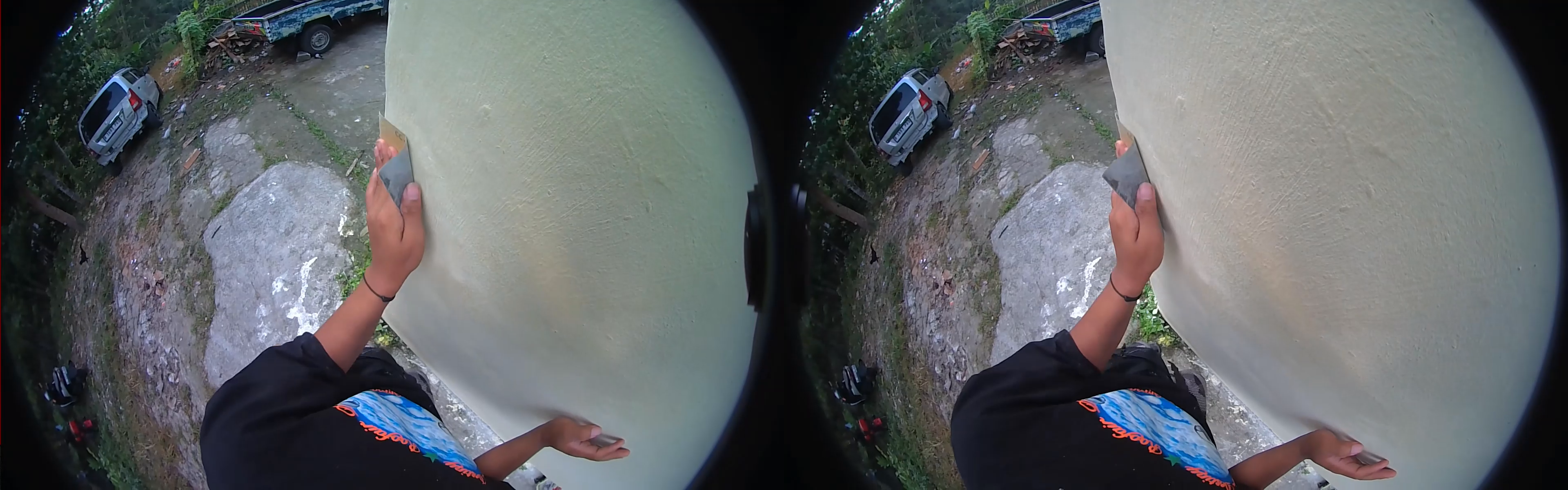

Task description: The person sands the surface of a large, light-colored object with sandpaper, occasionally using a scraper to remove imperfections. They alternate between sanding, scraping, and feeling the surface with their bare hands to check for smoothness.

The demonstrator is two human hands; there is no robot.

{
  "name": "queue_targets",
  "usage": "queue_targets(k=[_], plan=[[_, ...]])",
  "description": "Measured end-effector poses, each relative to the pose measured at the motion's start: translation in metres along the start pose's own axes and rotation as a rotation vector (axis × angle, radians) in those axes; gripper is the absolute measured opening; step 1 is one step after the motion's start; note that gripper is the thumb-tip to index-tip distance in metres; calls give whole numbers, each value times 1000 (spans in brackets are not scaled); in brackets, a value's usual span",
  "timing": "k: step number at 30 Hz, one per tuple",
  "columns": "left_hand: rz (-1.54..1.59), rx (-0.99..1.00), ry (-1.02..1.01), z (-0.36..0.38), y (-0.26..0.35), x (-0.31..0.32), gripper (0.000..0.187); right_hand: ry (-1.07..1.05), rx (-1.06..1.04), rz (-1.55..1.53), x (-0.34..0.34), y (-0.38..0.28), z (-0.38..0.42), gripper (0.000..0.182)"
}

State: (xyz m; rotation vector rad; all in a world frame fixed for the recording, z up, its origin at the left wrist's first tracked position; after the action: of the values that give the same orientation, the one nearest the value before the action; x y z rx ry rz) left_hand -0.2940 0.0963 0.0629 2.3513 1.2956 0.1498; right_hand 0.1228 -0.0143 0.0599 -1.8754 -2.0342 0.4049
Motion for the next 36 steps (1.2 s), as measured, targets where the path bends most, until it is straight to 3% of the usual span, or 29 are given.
queue_targets(k=[4, 11, 15, 19, 21, 26, 29, 31, 33, 35, 36], plan=[[110, -106, 16, -2, -13, -3, 47, 4, 19, -32, -1, 0, 1, 44], [-109, -68, -194, 82, -11, 9, 49, -23, -26, 36, 1, -1, 1, 44], [46, 57, 106, -8, -17, 0, 47, -29, -25, 29, 1, -1, 2, 44], [94, 28, 117, -38, -12, -5, 46, -16, 3, 18, 1, -1, 2, 44], [-23, 112, 51, -1, -4, 0, 45, -3, 10, 16, 0, -1, 2, 43], [-36, -113, -87, 140, -29, 17, 46, 23, -3, 18, -1, -1, 2, 40], [89, -201, 1, 124, -30, 18, 48, 25, -21, 22, -1, -2, 2, 40], [8, 36, 28, 54, -20, 15, 49, 10, -5, 21, 0, -2, 2, 41], [121, 199, 162, -26, 4, 6, 48, -13, 4, 22, 1, -2, 2, 42], [297, -114, 122, -50, -19, 16, 47, -4, 20, 33, 1, -2, 2, 42], [303, -112, 115, -48, -15, 19, 47, -1, 24, 42, 0, -2, 2, 42]])
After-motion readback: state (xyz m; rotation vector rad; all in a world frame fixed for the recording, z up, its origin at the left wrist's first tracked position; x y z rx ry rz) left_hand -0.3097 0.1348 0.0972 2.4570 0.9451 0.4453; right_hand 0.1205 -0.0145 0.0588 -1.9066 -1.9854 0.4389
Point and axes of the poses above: each hand's wrist, its own z-axis away from the middle knuckle, its own x-axis out of the palm, y = z × x, the point moved 7 cm from there along -z, towards the middle knuckle, and after that the axes turned 14 degrees about x, right-handed, at the moved point
